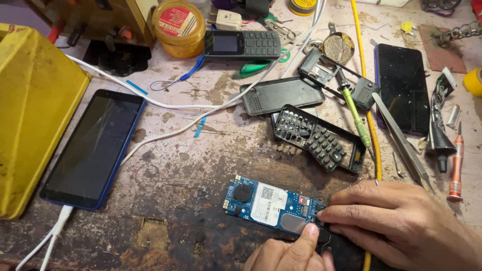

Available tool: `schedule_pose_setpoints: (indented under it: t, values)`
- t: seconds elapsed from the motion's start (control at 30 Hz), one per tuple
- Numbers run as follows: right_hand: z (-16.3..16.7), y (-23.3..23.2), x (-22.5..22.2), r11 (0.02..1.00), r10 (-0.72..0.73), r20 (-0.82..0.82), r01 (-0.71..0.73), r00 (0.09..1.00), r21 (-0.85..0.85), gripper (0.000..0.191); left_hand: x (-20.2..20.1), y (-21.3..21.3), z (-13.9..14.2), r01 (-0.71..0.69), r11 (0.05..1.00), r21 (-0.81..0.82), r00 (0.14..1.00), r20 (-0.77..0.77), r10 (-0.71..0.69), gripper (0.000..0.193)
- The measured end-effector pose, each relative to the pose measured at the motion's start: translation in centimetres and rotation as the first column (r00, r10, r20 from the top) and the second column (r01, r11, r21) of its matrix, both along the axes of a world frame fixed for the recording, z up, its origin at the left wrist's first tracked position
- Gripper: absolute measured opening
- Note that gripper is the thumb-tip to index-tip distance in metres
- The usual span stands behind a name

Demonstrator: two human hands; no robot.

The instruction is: The person solders a component onto a smartphone motherboard on a cluttered workbench, holding the board steady with one hand while applying a soldering iron with the other. They use tweezers to position small parts, reposition the board, and continue soldering and adjusting the component by hand.

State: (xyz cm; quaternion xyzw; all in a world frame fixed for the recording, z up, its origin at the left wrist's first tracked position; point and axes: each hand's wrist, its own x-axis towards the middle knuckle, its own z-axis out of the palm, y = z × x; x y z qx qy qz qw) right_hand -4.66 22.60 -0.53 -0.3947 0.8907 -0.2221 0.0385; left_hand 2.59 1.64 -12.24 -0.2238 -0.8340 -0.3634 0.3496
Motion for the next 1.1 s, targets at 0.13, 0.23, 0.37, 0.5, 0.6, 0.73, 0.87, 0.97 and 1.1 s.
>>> schedule_pose_setpoints:
  t: [0.13, 0.23, 0.37, 0.5, 0.6, 0.73, 0.87, 0.97, 1.1]
  values:
    - [0.0, 0.1, 0.0, 1.0, 0.0, -0.01, 0.0, 1.0, -0.002, 0.027, -0.3, 0.0, 0.1, -0.012, 1.0, 0.014, 1.0, -0.027, 0.012, 0.02]
    - [-0.1, 0.1, -0.1, 1.0, 0.004, -0.03, -0.004, 1.0, 0.002, 0.028, -0.3, 0.0, 0.3, -0.005, 0.999, 0.046, 1.0, -0.011, 0.005, 0.014]
    - [-0.3, 0.2, 0.0, 1.0, 0.007, -0.061, -0.007, 0.998, 0.002, 0.027, 0.1, 0.0, 0.5, -0.004, 0.998, 0.06, 1.0, 0.014, 0.003, 0.012]
    - [-0.1, 0.1, 0.1, 1.0, 0.006, -0.033, -0.006, 0.999, -0.003, 0.027, -0.2, 0.0, 0.5, 0.002, 1.0, 0.031, 1.0, 0.004, -0.002, 0.018]
    - [-0.3, 0.0, -0.2, 1.0, 0.017, -0.05, -0.018, 0.999, -0.024, 0.028, -0.1, -0.2, 0.9, -0.014, 0.999, 0.033, 1.0, 0.002, 0.014, 0.018]
    - [-0.5, 0.0, -0.2, 0.999, 0.02, -0.069, -0.023, 0.997, -0.047, 0.028, 0.1, -0.5, 1.4, 0.004, 0.998, 0.059, 1.0, -0.001, -0.004, 0.02]
    - [-0.3, 0.2, 0.1, 0.999, 0.011, -0.063, -0.013, 0.998, -0.032, 0.028, -0.4, 0.0, 1.1, -0.004, 0.999, 0.048, 1.0, 0.003, 0.004, 0.022]
    - [-0.2, 0.3, 0.1, 1.0, 0.022, -0.052, -0.023, 0.998, -0.021, 0.028, -0.2, 0.0, 0.7, 0.017, 0.999, 0.048, 1.0, 0.009, -0.017, 0.018]
    - [-0.2, 0.1, 0.0, 0.999, 0.03, -0.07, -0.032, 0.997, -0.028, 0.028, 0.0, 0.0, 0.2, -0.019, 1.0, -0.017, 1.0, -0.02, 0.019, 0.025]
